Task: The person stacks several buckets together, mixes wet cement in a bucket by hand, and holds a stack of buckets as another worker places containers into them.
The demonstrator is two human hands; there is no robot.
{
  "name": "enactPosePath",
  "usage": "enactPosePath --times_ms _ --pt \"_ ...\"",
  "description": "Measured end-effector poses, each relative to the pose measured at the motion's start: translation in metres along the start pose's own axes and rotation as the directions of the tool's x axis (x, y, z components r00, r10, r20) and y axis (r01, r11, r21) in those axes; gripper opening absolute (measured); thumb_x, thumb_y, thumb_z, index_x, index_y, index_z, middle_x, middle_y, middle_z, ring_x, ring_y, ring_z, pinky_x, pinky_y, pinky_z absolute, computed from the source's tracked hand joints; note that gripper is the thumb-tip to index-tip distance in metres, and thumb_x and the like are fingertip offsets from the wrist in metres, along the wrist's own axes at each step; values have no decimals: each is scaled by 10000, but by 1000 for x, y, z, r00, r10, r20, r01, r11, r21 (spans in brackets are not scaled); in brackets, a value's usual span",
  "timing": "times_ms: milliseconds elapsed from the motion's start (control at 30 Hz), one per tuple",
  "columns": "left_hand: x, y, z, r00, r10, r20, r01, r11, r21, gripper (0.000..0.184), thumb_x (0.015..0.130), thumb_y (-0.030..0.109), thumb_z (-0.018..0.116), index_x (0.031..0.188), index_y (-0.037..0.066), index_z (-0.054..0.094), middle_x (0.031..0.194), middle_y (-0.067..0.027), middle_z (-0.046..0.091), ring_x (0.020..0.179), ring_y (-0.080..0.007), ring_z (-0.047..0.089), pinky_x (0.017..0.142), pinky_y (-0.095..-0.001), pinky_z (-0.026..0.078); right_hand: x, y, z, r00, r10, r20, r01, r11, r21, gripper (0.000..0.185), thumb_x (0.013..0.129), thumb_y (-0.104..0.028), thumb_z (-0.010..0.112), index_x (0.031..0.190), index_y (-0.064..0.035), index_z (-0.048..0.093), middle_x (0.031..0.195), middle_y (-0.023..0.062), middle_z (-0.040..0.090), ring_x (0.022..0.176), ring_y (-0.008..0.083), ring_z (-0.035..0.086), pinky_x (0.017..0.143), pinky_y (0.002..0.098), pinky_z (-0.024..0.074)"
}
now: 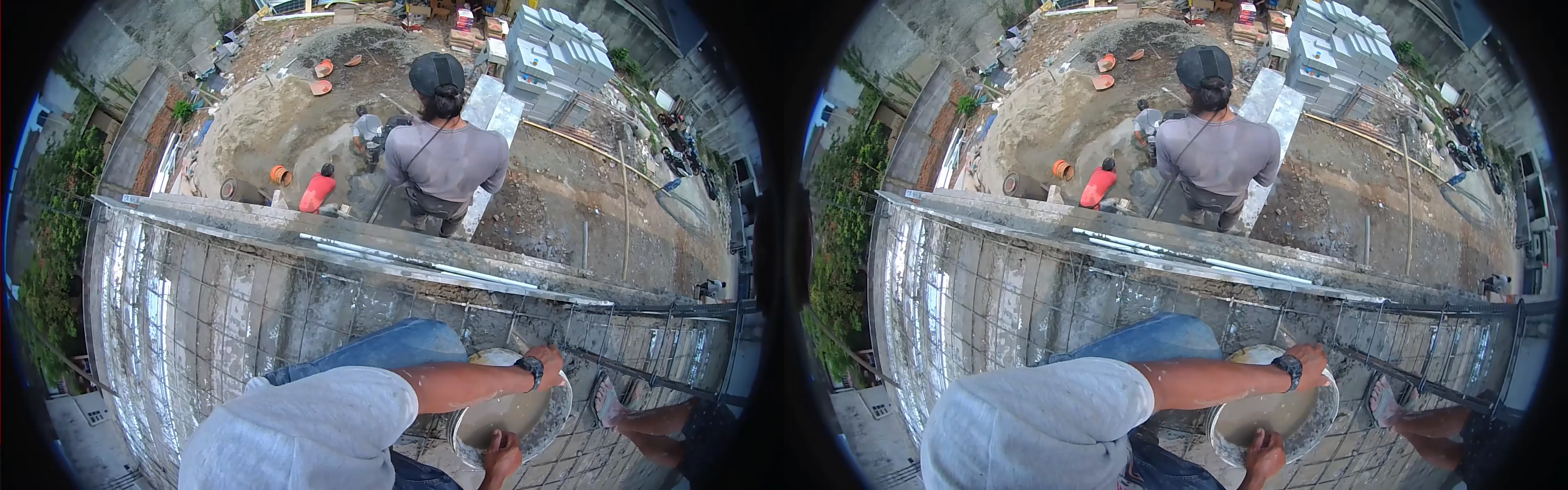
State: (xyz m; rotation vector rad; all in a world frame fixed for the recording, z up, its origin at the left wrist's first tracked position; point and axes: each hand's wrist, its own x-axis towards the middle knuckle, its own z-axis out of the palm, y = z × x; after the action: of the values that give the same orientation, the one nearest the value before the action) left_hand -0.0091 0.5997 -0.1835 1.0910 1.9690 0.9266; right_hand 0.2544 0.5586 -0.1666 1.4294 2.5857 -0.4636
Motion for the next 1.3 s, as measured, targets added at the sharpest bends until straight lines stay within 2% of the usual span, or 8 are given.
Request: enactPosePath --times_ms 500,700,833,900,1033,1133,1200,1300 --pt "4 3 -4 997 -39 61 42 998 -39 555 864 461 795 1094 -42 736 1189 -245 681 1099 -423 694 920 -509 573 3 2 -2 998 10 59 -8 1000 -27 263 906 -337 762 898 -76 728 833 170 734 754 399 709 685 498 537" --pt "10 3 -13 982 -43 185 39 999 23 620 910 507 750 1171 -53 694 1220 -271 670 1153 -436 677 977 -513 549 5 0 -7 999 4 49 -3 1000 -1 255 909 -348 757 891 -97 716 833 154 732 778 393 714 701 505 546" --pt "14 -3 -4 990 45 131 -70 979 193 687 933 616 702 1067 -58 691 1118 -283 699 1025 -453 700 859 -553 553 9 -5 -29 974 94 208 -87 995 -43 328 933 -402 707 871 -79 713 850 173 732 837 399 721 716 521 558" --pt "15 -2 -3 991 86 107 -111 960 258 668 939 614 698 1027 -48 705 1099 -294 706 997 -478 688 846 -530 546 2 10 -17 992 0 126 -1 1000 6 366 965 -426 651 926 -72 733 925 169 752 871 392 727 774 512 579" --pt "20 -1 -5 978 95 185 -142 955 261 645 933 586 727 908 -58 697 917 -294 704 877 -467 700 768 -524 528 0 17 -17 980 40 194 -61 993 101 359 968 -412 644 1008 -65 727 947 162 751 949 385 727 858 514 568" --pt "26 -11 -3 973 138 187 -185 948 260 646 959 572 719 861 -65 678 822 -267 690 764 -414 673 731 -493 516 -3 23 -5 990 24 142 -46 987 156 351 963 -397 641 988 -57 724 943 157 748 949 389 726 838 522 573" --pt "32 -19 -2 961 184 205 -238 930 280 653 982 573 696 861 -68 671 796 -249 675 721 -366 638 727 -479 511 -1 24 -8 969 43 242 -83 984 155 346 954 -389 650 999 -54 728 946 156 756 946 388 730 843 516 573" --pt "41 -24 -4 951 203 232 -279 889 363 667 1007 580 661 892 -77 673 794 -248 659 720 -336 603 741 -467 503 -9 28 -19 991 -8 131 -23 972 235 341 958 -391 659 1013 -63 733 944 159 761 946 386 733 834 519 567"
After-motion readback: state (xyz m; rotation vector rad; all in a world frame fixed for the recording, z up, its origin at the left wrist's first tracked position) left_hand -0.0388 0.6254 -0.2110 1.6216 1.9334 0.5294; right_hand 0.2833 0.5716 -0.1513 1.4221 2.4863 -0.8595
